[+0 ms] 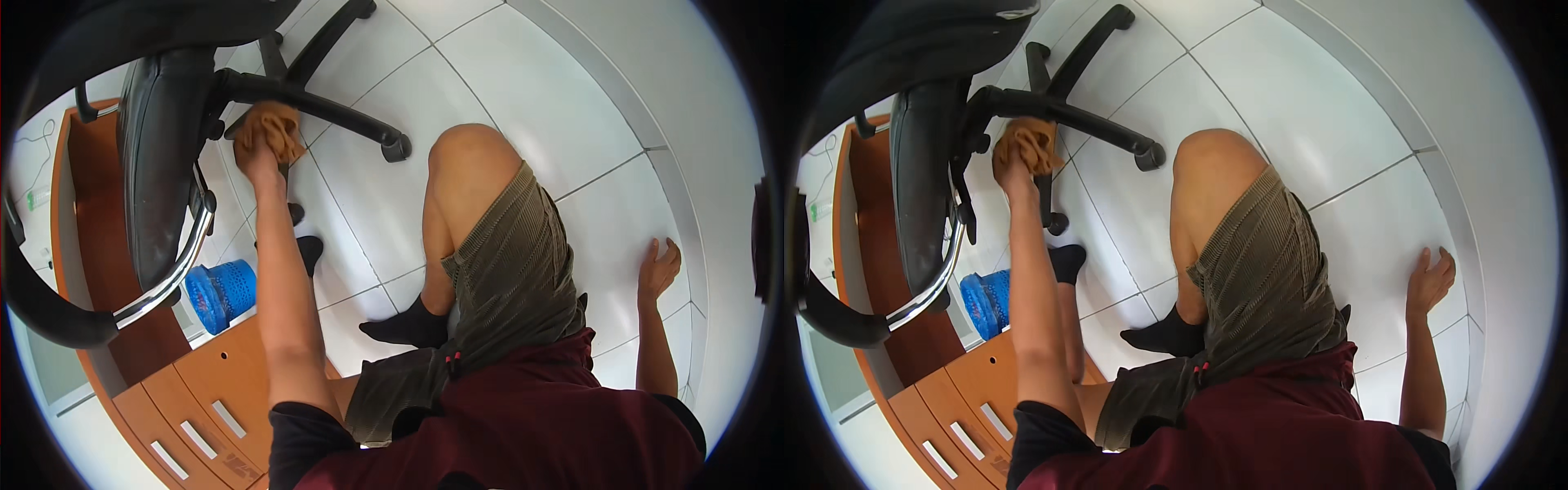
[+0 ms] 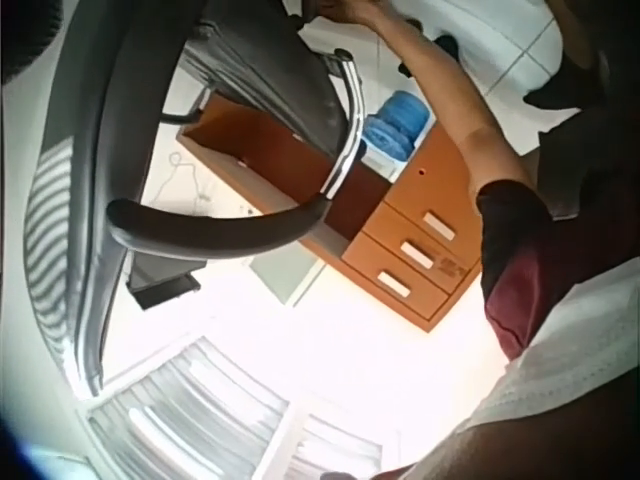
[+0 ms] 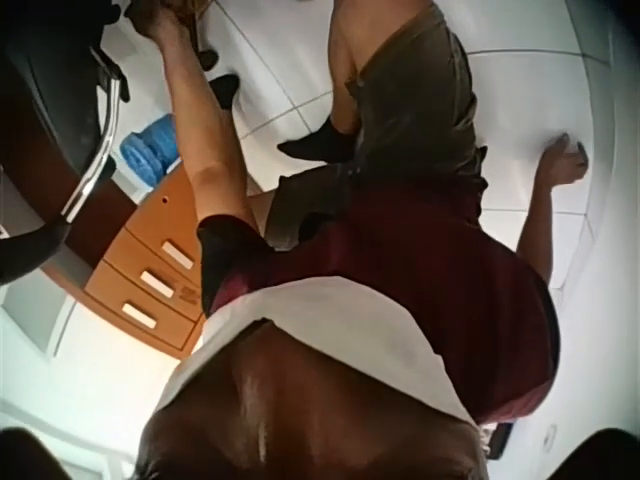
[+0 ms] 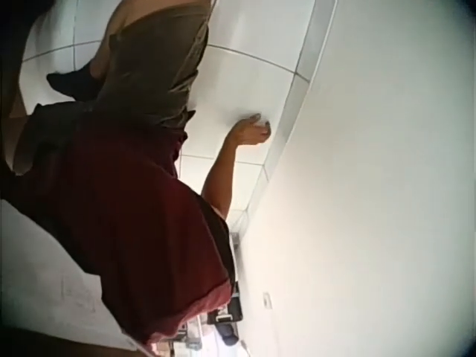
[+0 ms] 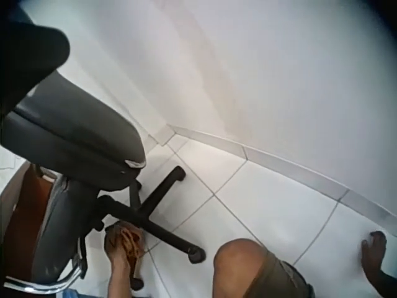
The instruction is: Cleaning the exterior of a wooden cabinet and the legs/wheels of an office chair using a cloth.
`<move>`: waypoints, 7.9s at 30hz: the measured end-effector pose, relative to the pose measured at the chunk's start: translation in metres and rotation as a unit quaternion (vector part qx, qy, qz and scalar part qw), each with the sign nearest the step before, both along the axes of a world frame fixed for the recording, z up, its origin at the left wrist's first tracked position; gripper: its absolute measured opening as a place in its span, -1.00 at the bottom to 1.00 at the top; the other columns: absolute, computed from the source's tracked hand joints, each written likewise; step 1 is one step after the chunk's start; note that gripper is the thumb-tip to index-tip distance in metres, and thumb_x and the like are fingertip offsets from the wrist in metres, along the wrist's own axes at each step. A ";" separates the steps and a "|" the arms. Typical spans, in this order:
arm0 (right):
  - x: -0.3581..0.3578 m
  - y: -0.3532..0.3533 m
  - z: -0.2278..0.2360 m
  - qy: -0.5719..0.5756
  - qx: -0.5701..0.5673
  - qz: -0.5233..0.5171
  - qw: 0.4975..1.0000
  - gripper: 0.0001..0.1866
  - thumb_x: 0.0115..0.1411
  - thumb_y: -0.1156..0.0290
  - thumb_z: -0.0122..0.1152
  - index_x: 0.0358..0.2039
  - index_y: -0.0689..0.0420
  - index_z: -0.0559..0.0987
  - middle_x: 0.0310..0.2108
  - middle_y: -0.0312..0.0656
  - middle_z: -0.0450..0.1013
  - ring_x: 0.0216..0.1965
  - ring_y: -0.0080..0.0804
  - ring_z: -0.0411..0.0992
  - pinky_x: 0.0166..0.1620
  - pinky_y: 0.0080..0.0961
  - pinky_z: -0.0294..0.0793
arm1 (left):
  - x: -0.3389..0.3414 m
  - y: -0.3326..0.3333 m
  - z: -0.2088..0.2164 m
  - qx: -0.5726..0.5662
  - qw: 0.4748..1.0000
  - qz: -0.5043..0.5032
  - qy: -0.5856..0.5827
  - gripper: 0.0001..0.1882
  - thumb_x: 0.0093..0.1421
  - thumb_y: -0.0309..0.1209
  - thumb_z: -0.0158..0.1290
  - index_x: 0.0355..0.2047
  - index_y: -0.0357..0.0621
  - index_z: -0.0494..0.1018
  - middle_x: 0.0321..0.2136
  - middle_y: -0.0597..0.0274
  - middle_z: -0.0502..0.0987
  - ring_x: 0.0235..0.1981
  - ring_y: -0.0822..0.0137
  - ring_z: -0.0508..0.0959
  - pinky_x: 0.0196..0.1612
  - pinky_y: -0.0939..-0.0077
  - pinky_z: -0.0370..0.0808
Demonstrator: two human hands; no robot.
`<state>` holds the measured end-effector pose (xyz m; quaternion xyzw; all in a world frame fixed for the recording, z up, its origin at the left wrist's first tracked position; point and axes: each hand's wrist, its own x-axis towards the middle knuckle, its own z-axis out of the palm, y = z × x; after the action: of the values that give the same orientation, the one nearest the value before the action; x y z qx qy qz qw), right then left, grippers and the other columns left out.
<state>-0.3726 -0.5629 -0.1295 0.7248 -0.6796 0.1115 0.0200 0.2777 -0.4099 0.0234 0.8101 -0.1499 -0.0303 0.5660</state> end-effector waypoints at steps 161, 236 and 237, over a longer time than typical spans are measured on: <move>-0.015 0.000 -0.042 0.116 -0.032 -0.107 0.987 -0.58 0.20 0.01 -0.19 -0.06 -0.03 0.39 -0.03 -0.20 0.30 0.01 -0.21 0.25 -0.06 -0.17 0.26 | 0.017 0.145 -0.056 0.649 0.675 -0.167 -0.310 -0.66 -0.01 -0.42 0.09 -0.19 0.28 0.45 0.16 0.21 0.09 -0.12 0.05 0.40 -0.18 0.32 0.50; -0.002 0.000 -0.028 0.108 -0.025 -0.122 0.986 -0.59 0.23 0.06 -0.22 -0.05 0.04 0.37 -0.01 -0.21 0.26 0.03 -0.21 0.22 -0.04 -0.18 0.22 | 0.070 -0.211 -0.064 0.388 0.798 -0.192 -0.419 -0.72 0.06 -0.22 0.06 -0.18 0.15 0.44 -0.18 0.21 0.34 -0.14 0.15 0.39 -0.16 0.32 0.44; -0.004 0.000 -0.030 0.098 -0.032 -0.110 0.989 -0.59 0.24 0.06 -0.22 -0.05 0.04 0.37 -0.01 -0.20 0.26 0.03 -0.21 0.21 -0.04 -0.18 0.21 | 0.068 -0.228 -0.068 0.384 0.800 -0.193 -0.417 -0.72 0.06 -0.22 0.06 -0.18 0.15 0.44 -0.18 0.21 0.34 -0.14 0.15 0.39 -0.16 0.32 0.44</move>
<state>-0.3764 -0.5627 -0.1595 0.6519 -0.7462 0.0585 0.1218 0.3456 -0.6376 -0.0445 0.8496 -0.5013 0.1469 0.0733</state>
